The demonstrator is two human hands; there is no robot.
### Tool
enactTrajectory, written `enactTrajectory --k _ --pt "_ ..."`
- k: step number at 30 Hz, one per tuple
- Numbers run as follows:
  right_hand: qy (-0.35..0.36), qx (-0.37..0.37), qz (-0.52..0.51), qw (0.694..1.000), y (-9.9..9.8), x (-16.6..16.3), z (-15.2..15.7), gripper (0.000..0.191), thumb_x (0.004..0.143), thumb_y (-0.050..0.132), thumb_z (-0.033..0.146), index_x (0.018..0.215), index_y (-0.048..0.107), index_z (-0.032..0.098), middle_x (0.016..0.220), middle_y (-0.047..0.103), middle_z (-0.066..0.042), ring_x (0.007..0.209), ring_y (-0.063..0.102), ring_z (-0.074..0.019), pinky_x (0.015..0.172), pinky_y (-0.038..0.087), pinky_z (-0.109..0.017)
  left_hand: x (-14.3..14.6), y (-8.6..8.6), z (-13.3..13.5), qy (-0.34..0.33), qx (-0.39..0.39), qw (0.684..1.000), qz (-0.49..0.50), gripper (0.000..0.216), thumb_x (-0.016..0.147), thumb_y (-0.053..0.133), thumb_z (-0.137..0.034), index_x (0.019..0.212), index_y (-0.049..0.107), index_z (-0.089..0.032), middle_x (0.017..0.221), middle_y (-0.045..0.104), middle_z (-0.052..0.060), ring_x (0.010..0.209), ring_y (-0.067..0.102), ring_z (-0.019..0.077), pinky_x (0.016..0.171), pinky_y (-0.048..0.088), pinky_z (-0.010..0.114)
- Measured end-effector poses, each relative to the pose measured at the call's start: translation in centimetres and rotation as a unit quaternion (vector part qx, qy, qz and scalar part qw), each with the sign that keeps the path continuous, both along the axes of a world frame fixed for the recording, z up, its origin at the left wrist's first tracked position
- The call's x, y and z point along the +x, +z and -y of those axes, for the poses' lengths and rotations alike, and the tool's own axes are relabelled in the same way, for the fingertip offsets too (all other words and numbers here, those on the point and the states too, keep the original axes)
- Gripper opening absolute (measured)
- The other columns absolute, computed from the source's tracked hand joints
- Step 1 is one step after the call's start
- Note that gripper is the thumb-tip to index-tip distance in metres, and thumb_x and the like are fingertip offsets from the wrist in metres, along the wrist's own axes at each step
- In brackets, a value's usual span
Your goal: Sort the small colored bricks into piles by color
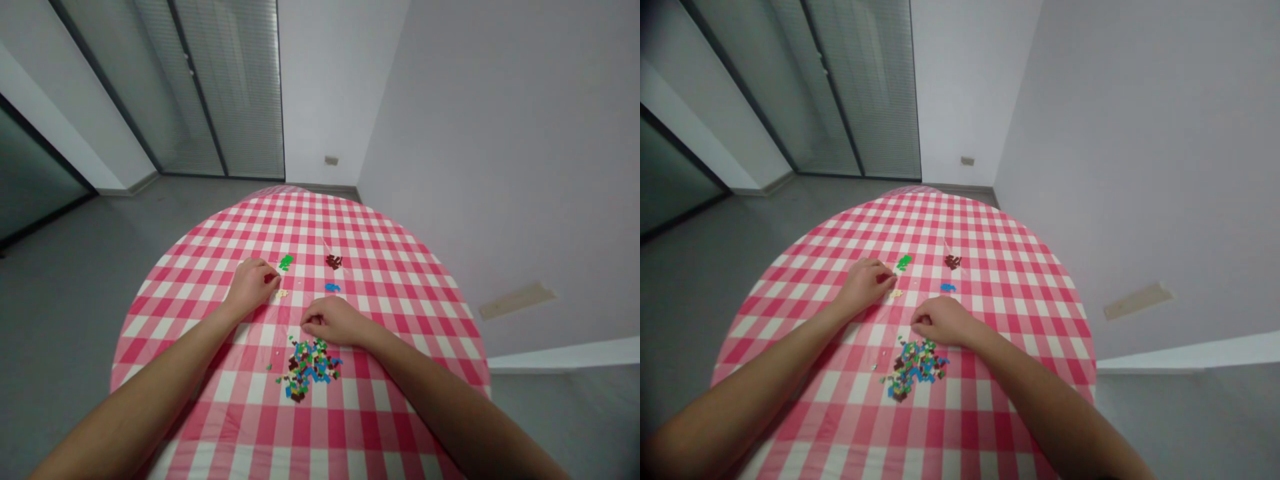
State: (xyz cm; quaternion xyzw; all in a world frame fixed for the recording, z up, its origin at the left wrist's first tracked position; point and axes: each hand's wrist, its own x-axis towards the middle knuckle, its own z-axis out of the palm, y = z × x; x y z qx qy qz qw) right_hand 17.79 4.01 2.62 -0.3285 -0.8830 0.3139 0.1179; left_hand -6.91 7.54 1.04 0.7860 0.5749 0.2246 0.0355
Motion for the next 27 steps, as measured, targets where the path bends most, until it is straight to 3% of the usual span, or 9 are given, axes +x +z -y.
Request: enactTrajectory --k 4,10,19,27 --pt "0.003 0.001 0.006 1.0 0.2 0.0 0.0 0.015 0.084 0.063 0.019 0.087 0.078 0.019 0.08 0.074 -0.003 0.068 0.061 -0.0126 0.061 0.037 -0.023 0.0 -0.1 0.4 -0.008 -0.001 1.0 -0.01 0.02 0.079 0.06 -0.022 0.085 0.079 -0.022 0.089 0.07 0.007 0.088 0.059 0.0262 0.083 0.041 0.04" --pt "0.005 0.006 0.003 1.0 0.1 0.0 0.0 0.015 0.084 0.063 0.019 0.087 0.078 0.018 0.078 0.074 -0.002 0.066 0.06 -0.0121 0.06 0.037 -0.023 0.2 0.0 0.4 -0.005 -0.004 0.999 -0.05 0.026 0.083 0.056 -0.023 0.095 0.079 -0.021 0.093 0.069 0.009 0.09 0.059 0.0273 0.081 0.042 0.042" --pt "0.016 0.011 -0.023 1.0 -0.1 0.0 0.0 0.014 0.081 0.067 0.017 0.091 0.078 0.018 0.08 0.074 -0.002 0.067 0.062 -0.0124 0.061 0.039 -0.022 0.3 0.2 0.4 -0.016 -0.017 0.997 -0.079 0.026 0.08 0.055 -0.021 0.096 0.076 -0.021 0.11 0.069 0.008 0.098 0.058 0.0295 0.086 0.043 0.044" --pt "0.078 0.112 -0.038 0.99 -0.2 -1.0 1.2 0.015 0.09 0.063 0.024 0.091 0.077 0.019 0.079 0.072 -0.004 0.075 0.062 -0.0158 0.066 0.041 -0.025 0.4 0.3 0.2 -0.049 -0.032 0.997 -0.053 0.027 0.082 0.052 -0.015 0.096 0.074 -0.02 0.118 0.072 0.007 0.1 0.06 0.028 0.09 0.041 0.045"
